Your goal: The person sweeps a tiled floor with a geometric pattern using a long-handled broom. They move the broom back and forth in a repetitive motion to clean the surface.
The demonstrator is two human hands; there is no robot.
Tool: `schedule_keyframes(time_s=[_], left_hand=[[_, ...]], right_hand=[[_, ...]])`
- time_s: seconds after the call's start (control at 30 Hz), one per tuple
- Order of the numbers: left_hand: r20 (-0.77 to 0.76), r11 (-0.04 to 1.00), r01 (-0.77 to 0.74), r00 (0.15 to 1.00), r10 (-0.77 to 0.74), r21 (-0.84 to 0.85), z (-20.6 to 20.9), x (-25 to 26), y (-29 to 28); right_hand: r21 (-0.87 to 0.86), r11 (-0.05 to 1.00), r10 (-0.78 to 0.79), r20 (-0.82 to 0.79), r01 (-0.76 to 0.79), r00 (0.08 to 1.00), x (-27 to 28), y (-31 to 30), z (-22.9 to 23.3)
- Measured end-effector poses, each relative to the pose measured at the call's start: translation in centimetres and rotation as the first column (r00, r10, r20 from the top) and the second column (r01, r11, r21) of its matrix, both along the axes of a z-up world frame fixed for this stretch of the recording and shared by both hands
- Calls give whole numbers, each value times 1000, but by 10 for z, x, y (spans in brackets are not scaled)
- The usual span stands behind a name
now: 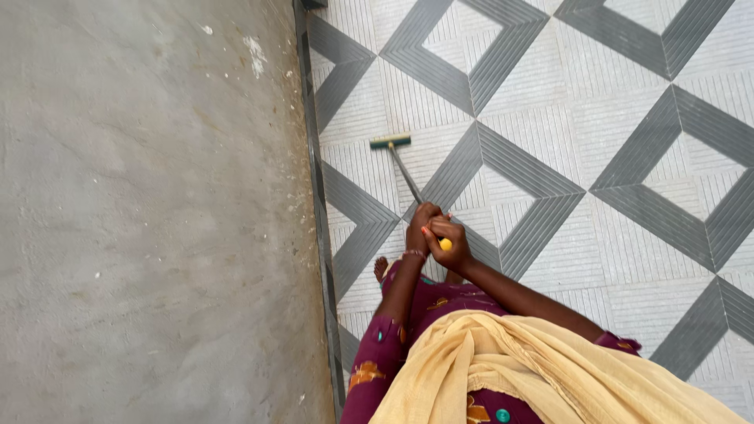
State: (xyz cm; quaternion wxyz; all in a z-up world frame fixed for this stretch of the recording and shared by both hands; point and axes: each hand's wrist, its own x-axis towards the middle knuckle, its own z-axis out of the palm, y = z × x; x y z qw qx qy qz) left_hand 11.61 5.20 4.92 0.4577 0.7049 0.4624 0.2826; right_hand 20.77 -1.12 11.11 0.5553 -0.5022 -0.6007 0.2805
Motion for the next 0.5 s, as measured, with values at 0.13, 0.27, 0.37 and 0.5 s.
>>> schedule_keyframes(time_s=[0.13,0.27,0.37,0.5], left_hand=[[-9,999,-41,999,41,-10,6,-17,0],[-10,981,80,997,-79,177,-23,-58,40],[-27,984,79,997,-76,160,-33,-75,55],[30,994,12,999,-16,110,-11,-92,60]], right_hand=[[40,998,47,6,-47,999,-13,14,2],[72,993,88,102,-95,991,-49,38,-2],[75,996,48,119,-57,992,-69,56,-7],[71,997,-44,80,38,996,-88,72,-10]])
